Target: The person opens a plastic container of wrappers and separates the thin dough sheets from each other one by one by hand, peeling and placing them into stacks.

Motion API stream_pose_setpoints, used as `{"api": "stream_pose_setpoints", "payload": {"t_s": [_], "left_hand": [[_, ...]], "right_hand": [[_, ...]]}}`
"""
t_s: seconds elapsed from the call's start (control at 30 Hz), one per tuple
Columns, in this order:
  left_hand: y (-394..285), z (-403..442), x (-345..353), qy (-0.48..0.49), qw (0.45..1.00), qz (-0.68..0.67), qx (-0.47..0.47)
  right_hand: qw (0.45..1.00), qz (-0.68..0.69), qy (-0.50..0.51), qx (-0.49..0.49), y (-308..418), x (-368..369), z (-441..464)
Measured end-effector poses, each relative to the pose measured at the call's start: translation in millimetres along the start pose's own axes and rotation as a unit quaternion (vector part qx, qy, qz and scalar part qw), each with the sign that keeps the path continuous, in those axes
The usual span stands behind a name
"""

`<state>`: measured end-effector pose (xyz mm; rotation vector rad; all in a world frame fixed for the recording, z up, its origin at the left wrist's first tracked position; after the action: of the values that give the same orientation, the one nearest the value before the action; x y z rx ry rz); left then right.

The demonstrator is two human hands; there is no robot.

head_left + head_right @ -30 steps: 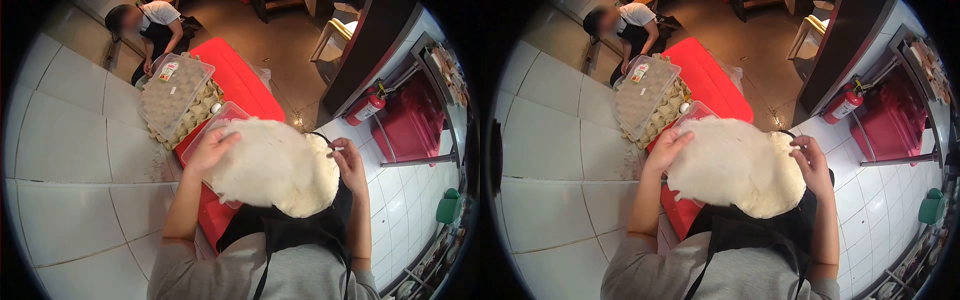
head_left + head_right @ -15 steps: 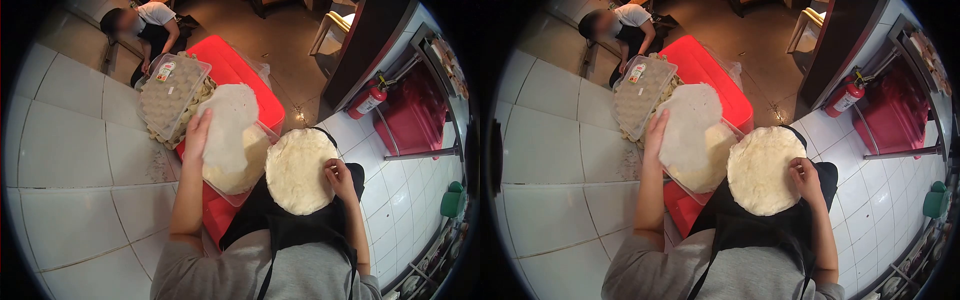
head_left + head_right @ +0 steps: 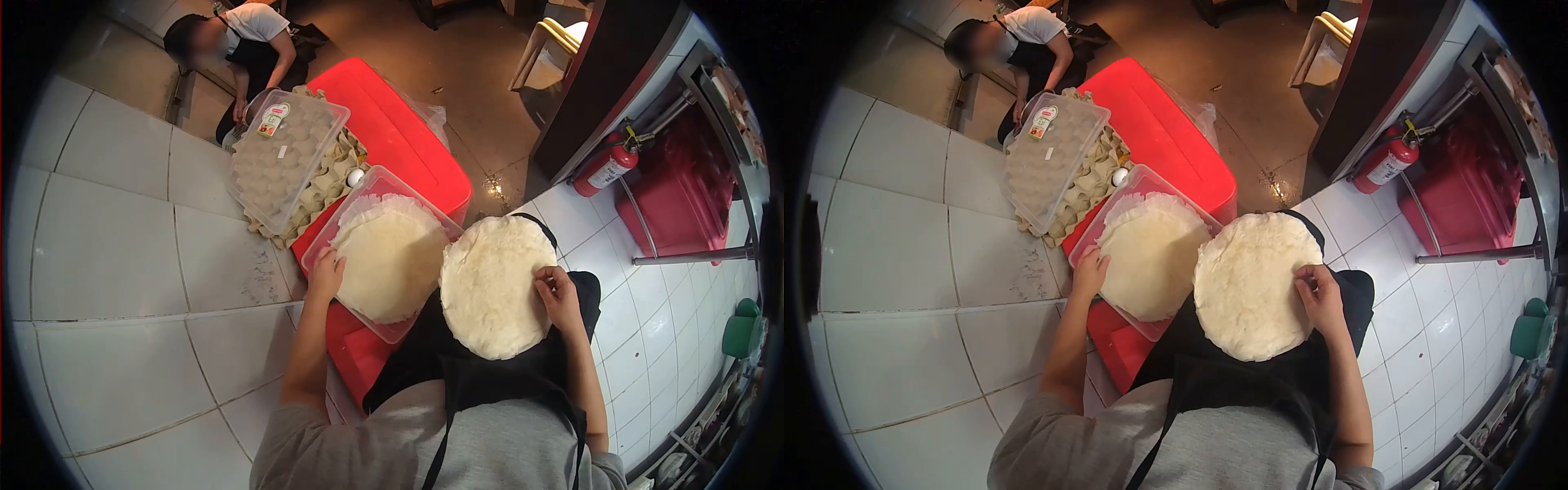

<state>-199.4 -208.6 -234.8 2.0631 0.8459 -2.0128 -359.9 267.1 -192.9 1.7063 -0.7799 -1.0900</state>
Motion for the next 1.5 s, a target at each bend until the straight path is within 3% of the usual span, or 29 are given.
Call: {"api": "stream_pose_setpoints", "payload": {"t_s": [0.07,0.17,0.27,0.37,0.47,0.57,0.67,0.77,0.87,0.97,1.07,1.17,1.27,1.37,1.47,1.5], "left_hand": [[3.8,3.2,-2.4,0.001,0.999,0.007,-0.042],[3.4,1.3,-1.4,-0.144,0.985,0.093,-0.024],[12.4,3.8,16.5,-0.119,0.983,0.108,-0.089],[1.3,2.7,4.1,0.013,0.980,0.016,-0.198],[-1.2,0.1,3.6,-0.029,0.982,-0.078,-0.172],[-23.5,-17.0,13.2,-0.070,0.978,-0.185,-0.064],[-70.7,-42.5,9.4,-0.097,0.975,-0.165,0.114],[-88.8,-46.2,10.4,0.056,0.932,-0.347,0.090],[-87.1,-37.9,-8.5,0.147,0.916,-0.367,0.065],[-54.8,-14.4,-21.1,0.136,0.911,-0.387,0.035],[-6.5,5.6,-9.5,0.067,0.931,-0.356,-0.039],[54.0,17.3,33.9,0.028,0.982,-0.185,-0.041],[38.1,8.7,25.9,-0.075,0.993,-0.050,-0.071],[15.2,2.6,7.8,0.035,0.974,-0.089,-0.207],[42.9,9.1,39.7,0.130,0.949,-0.209,-0.195],[38.5,9.1,32.4,0.092,0.965,-0.169,-0.177]], "right_hand": [[1.000,0.006,-0.001,0.006,0.4,1.1,2.1],[1.000,-0.008,-0.001,0.005,-1.0,2.9,2.9],[1.000,-0.016,-0.004,-0.004,-5.5,2.5,3.9],[1.000,-0.011,-0.003,-0.009,-5.9,2.1,2.7],[1.000,-0.005,-0.007,-0.004,-3.5,2.6,3.2],[1.000,-0.010,-0.007,-0.002,-7.1,1.7,3.3],[1.000,-0.004,-0.006,0.004,-3.2,2.6,3.1],[1.000,-0.003,-0.007,0.001,-7.1,2.4,4.1],[1.000,-0.010,-0.013,-0.005,-5.2,0.9,2.0],[1.000,-0.008,-0.011,-0.007,-4.4,1.3,2.7],[1.000,-0.002,-0.007,-0.009,-11.1,1.6,4.1],[1.000,0.021,-0.009,0.001,-11.5,1.4,3.2],[0.999,0.028,-0.007,0.016,-15.0,0.9,2.7],[0.999,0.033,-0.003,0.016,-21.2,2.3,4.8],[0.999,0.037,-0.005,0.017,-17.6,1.9,5.1],[0.999,0.038,-0.006,0.019,-16.4,1.5,4.0]]}}
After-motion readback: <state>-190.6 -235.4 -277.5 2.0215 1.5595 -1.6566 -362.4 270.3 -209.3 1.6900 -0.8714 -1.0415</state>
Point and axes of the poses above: each hand's wrist, its own z-axis towards the middle knuckle, its own x-axis out of the palm, y = z × x, the point moved 7 cm from there along z, towards the middle knuckle, and after that the axes turned 6 degrees about z, right-handed, at the moved point
